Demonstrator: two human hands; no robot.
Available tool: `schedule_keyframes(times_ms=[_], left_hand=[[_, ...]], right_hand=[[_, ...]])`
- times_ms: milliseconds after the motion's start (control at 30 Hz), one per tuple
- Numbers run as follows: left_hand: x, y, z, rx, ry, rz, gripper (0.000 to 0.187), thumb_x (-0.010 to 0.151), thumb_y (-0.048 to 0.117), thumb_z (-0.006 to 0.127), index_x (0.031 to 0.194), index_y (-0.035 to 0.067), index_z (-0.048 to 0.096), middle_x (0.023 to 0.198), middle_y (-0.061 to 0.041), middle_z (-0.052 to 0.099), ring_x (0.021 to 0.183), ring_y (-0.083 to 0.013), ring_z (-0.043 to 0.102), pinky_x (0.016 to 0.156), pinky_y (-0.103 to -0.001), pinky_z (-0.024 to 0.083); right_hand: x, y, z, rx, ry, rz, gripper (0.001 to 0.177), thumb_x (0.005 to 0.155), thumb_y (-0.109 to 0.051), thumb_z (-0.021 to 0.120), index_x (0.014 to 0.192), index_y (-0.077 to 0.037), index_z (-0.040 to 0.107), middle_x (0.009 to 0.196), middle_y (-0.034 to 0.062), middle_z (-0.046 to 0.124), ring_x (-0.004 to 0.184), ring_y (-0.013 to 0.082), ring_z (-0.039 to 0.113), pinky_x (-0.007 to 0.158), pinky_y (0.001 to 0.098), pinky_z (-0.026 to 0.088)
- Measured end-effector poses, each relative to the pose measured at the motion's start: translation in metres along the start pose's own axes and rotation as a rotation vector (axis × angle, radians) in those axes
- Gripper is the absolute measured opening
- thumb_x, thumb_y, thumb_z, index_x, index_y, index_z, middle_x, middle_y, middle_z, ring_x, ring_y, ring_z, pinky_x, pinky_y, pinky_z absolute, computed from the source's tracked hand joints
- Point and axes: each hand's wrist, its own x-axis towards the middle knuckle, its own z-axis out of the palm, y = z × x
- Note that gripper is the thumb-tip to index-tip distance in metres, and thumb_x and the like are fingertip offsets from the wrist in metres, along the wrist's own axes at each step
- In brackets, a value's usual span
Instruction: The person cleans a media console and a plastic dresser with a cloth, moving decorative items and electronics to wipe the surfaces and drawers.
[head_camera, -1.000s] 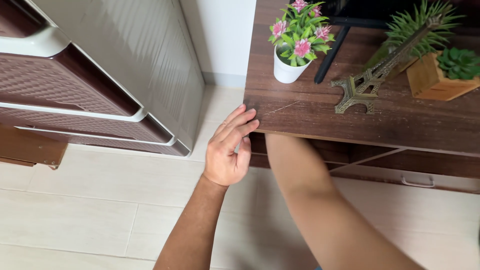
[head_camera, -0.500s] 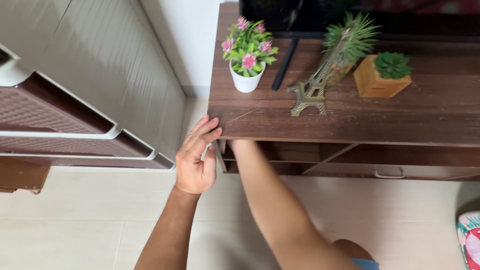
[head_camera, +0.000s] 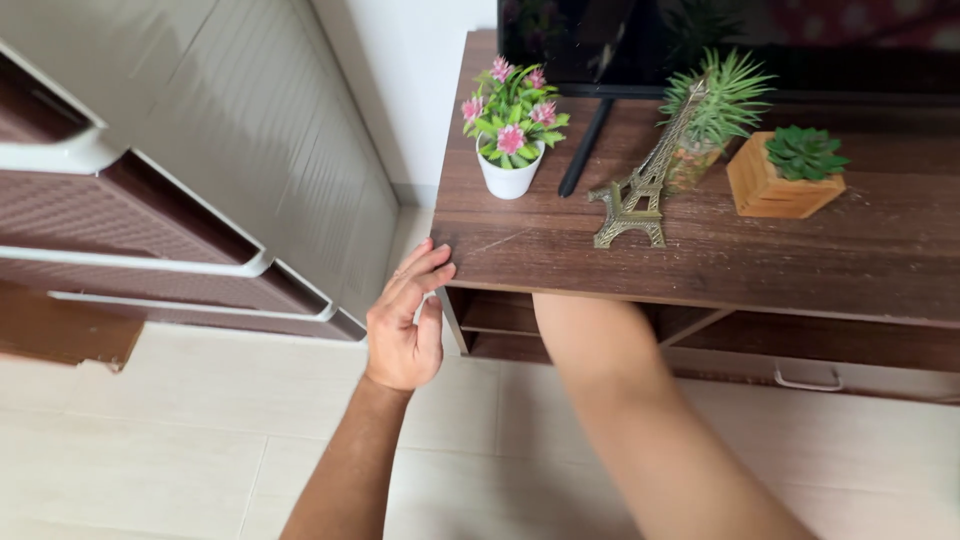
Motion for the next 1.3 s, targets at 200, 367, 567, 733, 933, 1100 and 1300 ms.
schedule_keyframes(times_ms=[200, 367, 567, 733, 933, 1100, 1300], left_hand=[[0.000, -0.001, -0.001, -0.013, -0.007, -0.016, 0.029, 0.095, -0.002, 0.048, 0.113, -0.002, 0.071, 0.132, -0.020, 0.070, 0.140, -0.0403, 0.059, 0.120, -0.046, 0.044], [0.000, -0.004, 0.002, -0.016, 0.008, -0.027, 0.028, 0.096, -0.002, 0.049, 0.113, -0.002, 0.072, 0.130, -0.019, 0.071, 0.139, -0.0400, 0.060, 0.119, -0.046, 0.045], [0.001, -0.008, 0.001, -0.012, 0.003, -0.034, 0.031, 0.094, -0.002, 0.046, 0.111, -0.001, 0.072, 0.129, -0.018, 0.072, 0.138, -0.0392, 0.061, 0.119, -0.045, 0.046], [-0.001, -0.007, 0.002, -0.020, 0.000, -0.015, 0.028, 0.096, -0.001, 0.049, 0.113, -0.002, 0.071, 0.130, -0.019, 0.071, 0.139, -0.0395, 0.059, 0.120, -0.046, 0.044], [-0.005, -0.004, 0.001, -0.005, -0.016, -0.021, 0.026, 0.099, 0.001, 0.050, 0.114, -0.002, 0.071, 0.131, -0.018, 0.070, 0.141, -0.0390, 0.059, 0.120, -0.046, 0.045], [0.001, -0.007, -0.001, -0.011, -0.023, -0.012, 0.025, 0.100, 0.002, 0.050, 0.113, -0.002, 0.071, 0.131, -0.018, 0.070, 0.140, -0.0391, 0.059, 0.120, -0.046, 0.044], [-0.002, -0.008, -0.002, -0.018, -0.020, 0.005, 0.030, 0.096, -0.001, 0.048, 0.115, -0.002, 0.071, 0.133, -0.019, 0.069, 0.141, -0.0395, 0.058, 0.120, -0.046, 0.044]], right_hand=[[0.035, 0.017, 0.001, -0.154, 0.003, 0.045, 0.055, 0.097, -0.038, 0.040, 0.140, -0.005, 0.051, 0.141, 0.0145, 0.054, 0.126, 0.0365, 0.056, 0.103, 0.0577, 0.051], [-0.012, 0.008, -0.006, -0.115, 0.039, 0.018, 0.053, 0.097, -0.035, 0.040, 0.138, -0.004, 0.052, 0.138, 0.0149, 0.056, 0.124, 0.0363, 0.058, 0.101, 0.0567, 0.052], [-0.140, -0.016, -0.020, 0.199, 0.029, -0.044, 0.052, 0.097, -0.033, 0.040, 0.137, -0.003, 0.053, 0.135, 0.0153, 0.059, 0.120, 0.0360, 0.060, 0.099, 0.0556, 0.053], [-0.067, -0.027, -0.033, 0.148, 0.091, -0.094, 0.050, 0.097, -0.031, 0.040, 0.136, -0.002, 0.054, 0.132, 0.0157, 0.061, 0.118, 0.0357, 0.062, 0.097, 0.0546, 0.055], [-0.021, -0.006, -0.040, -0.044, 0.168, -0.040, 0.049, 0.096, -0.028, 0.040, 0.134, -0.001, 0.056, 0.129, 0.0161, 0.064, 0.115, 0.0354, 0.064, 0.095, 0.0535, 0.056], [-0.131, -0.014, -0.034, 0.171, 0.161, -0.106, 0.048, 0.096, -0.026, 0.040, 0.133, 0.000, 0.057, 0.126, 0.0165, 0.066, 0.112, 0.0351, 0.066, 0.093, 0.0525, 0.057], [-0.094, -0.004, -0.043, 0.170, 0.197, -0.204, 0.043, 0.101, -0.021, 0.043, 0.136, -0.001, 0.057, 0.126, 0.0157, 0.067, 0.112, 0.0325, 0.066, 0.094, 0.0487, 0.056]])
